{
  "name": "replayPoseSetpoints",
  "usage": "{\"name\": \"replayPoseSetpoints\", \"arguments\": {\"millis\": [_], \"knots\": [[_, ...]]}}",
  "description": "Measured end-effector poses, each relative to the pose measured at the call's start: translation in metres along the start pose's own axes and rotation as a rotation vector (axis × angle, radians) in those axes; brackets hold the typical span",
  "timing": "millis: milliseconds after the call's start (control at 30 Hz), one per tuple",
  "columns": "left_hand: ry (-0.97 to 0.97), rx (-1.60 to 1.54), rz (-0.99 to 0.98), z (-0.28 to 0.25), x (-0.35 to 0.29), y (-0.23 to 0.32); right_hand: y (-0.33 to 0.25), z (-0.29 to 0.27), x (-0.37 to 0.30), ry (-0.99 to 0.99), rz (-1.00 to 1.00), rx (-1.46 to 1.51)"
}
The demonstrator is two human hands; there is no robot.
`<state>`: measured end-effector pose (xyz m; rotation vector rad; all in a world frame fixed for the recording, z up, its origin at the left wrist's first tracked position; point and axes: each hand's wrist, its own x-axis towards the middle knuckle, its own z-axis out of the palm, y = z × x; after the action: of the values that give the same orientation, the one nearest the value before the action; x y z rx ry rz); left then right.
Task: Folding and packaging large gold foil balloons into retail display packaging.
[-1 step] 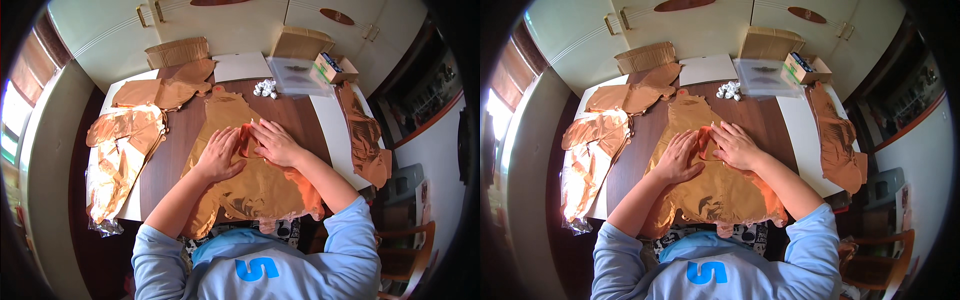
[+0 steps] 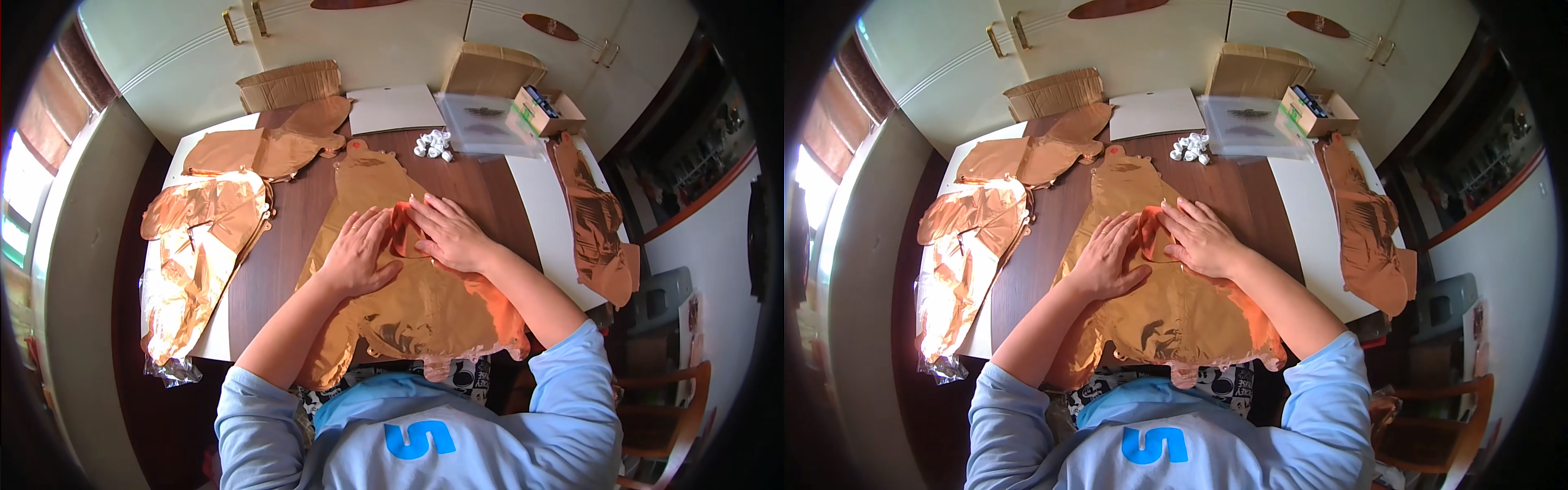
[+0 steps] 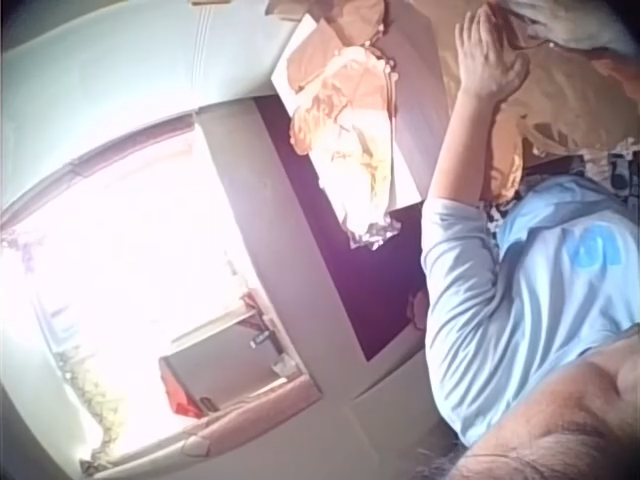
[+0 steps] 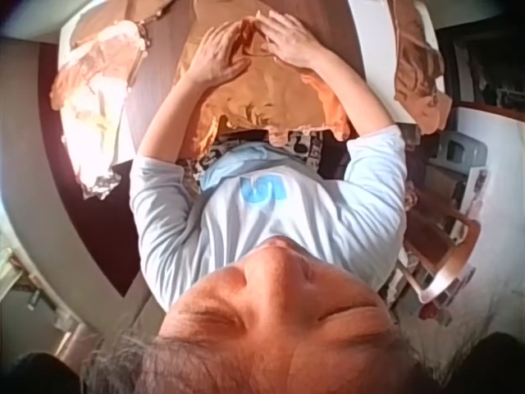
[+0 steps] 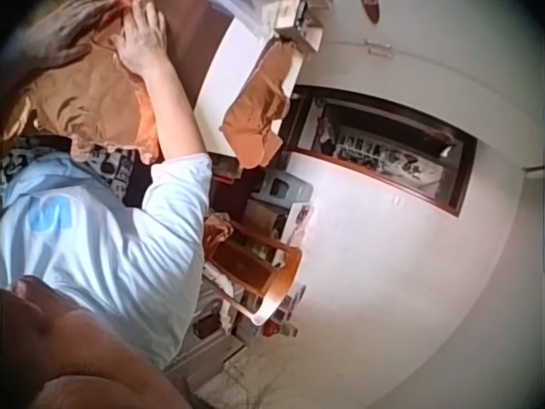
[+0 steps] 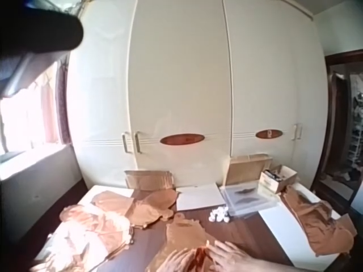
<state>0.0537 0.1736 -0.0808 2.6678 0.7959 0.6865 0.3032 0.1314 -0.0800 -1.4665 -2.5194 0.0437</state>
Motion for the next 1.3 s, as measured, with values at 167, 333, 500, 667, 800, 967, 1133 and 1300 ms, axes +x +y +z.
{"name": "replayPoseSetpoints", "arguments": {"millis": [167,333,500,667,800,967,1133,1300], "knots": [[0.001,0.024,-0.009,-0.001,0.0,0.002,-0.002,-0.001,0.001,-0.031,0.013,-0.027],[0.017,0.043,0.012,-0.013,0.005,0.005,-0.003,-0.005,0.005,-0.092,0.023,-0.031],[0.182,-0.038,0.135,-0.032,0.026,0.016,-0.003,-0.011,0.003,-0.132,0.016,-0.043],[0.009,-0.045,0.308,-0.003,0.037,0.011,-0.004,-0.012,0.007,-0.153,0.046,-0.002],[0.013,-0.071,0.28,0.004,0.027,0.006,-0.007,-0.018,0.01,-0.224,0.091,0.025],[-0.054,-0.03,0.302,-0.003,0.024,0.009,-0.002,-0.013,0.006,-0.221,0.062,-0.036],[-0.193,0.009,0.268,-0.01,0.031,0.011,0.003,-0.008,0.006,-0.222,0.059,-0.03],[-0.048,-0.019,0.216,0.002,0.032,-0.005,-0.001,-0.011,0.012,-0.215,0.069,-0.057]]}}
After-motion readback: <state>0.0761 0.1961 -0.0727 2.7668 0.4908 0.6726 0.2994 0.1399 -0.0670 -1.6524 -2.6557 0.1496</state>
